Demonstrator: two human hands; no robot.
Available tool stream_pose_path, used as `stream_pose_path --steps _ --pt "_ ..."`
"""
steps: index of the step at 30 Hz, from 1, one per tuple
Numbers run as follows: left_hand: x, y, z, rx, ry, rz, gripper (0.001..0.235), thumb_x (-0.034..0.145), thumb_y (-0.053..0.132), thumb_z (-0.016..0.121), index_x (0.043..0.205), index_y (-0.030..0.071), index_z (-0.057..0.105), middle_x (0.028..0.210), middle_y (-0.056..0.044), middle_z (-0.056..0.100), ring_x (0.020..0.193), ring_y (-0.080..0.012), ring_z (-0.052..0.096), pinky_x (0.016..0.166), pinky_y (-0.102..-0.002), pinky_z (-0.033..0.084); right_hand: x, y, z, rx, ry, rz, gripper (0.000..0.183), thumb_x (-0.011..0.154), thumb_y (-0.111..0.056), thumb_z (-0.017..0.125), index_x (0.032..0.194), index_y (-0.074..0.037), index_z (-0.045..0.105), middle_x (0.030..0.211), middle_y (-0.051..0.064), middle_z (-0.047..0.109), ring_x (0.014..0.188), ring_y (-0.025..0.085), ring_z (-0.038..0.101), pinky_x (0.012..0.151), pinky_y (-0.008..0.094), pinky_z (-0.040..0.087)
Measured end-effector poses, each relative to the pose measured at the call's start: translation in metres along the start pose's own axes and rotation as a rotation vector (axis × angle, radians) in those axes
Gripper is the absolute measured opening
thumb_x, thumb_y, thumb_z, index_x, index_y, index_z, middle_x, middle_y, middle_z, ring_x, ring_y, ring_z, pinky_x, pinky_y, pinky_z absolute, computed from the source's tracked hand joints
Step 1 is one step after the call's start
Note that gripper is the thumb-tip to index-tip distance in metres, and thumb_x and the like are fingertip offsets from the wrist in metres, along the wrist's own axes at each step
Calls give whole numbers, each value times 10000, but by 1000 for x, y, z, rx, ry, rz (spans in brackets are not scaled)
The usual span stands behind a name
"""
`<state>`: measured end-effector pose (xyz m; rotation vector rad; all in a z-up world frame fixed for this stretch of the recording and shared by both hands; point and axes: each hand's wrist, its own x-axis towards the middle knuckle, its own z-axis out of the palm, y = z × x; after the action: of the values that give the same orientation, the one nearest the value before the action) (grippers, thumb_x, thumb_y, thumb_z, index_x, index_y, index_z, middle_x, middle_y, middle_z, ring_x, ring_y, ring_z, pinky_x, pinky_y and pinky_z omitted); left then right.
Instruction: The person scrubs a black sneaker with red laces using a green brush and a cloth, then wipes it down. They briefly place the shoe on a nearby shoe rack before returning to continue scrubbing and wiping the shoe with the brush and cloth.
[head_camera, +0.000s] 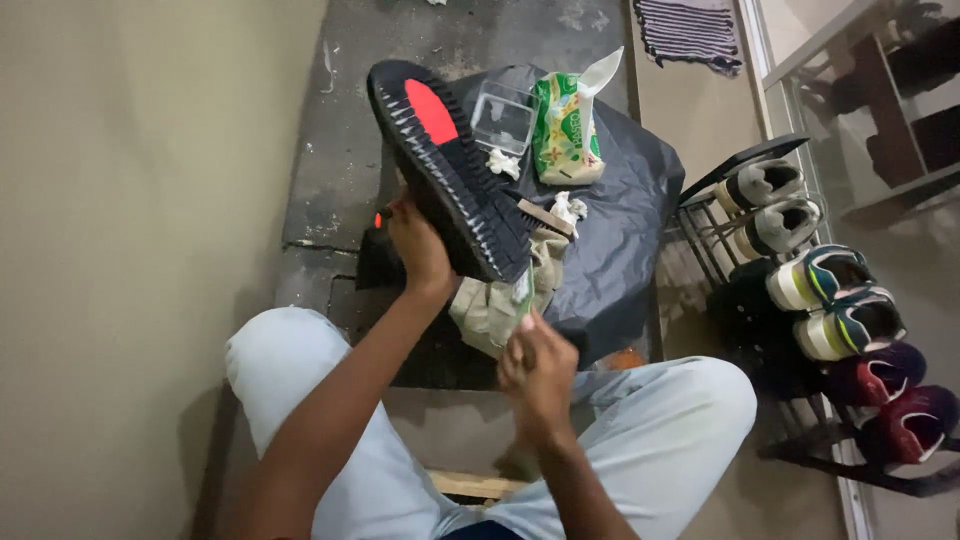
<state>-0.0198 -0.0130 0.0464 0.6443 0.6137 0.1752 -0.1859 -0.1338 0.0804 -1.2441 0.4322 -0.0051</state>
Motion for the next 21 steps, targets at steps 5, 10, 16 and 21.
stream_pose_path --steps 5,10,16,21 --pt "-30 13 8 362 -111 671 295 1120 264 509 992 20 612 953 -98 663 958 -109 559 895 -308 467 43 6 0 301 18 160 584 972 -170 591 1506 30 464 587 -2 328 343 108 303 311 255 242" --pt "-35 20 9 441 -128 825 291 1109 332 542 1095 52 619 1013 -119 676 976 -189 649 932 -376 504 3 3 13 338 -17 226 163 1000 -127 583 1001 34 608 600 -13 351 340 102 323 296 260 251" --pt "-38 16 5 521 -256 1084 83 1073 169 604 1091 88 604 969 -90 618 929 -243 656 914 -350 499 50 12 4 500 -146 298 139 998 -90 542 874 -46 500 637 -40 313 345 54 292 293 215 239" --pt "-38 16 3 483 -268 1069 128 1095 172 568 1126 50 591 1002 -125 633 983 -262 668 913 -408 515 87 27 1 596 -203 304 138 1002 -106 530 874 -74 490 638 -29 308 341 72 309 296 208 237"
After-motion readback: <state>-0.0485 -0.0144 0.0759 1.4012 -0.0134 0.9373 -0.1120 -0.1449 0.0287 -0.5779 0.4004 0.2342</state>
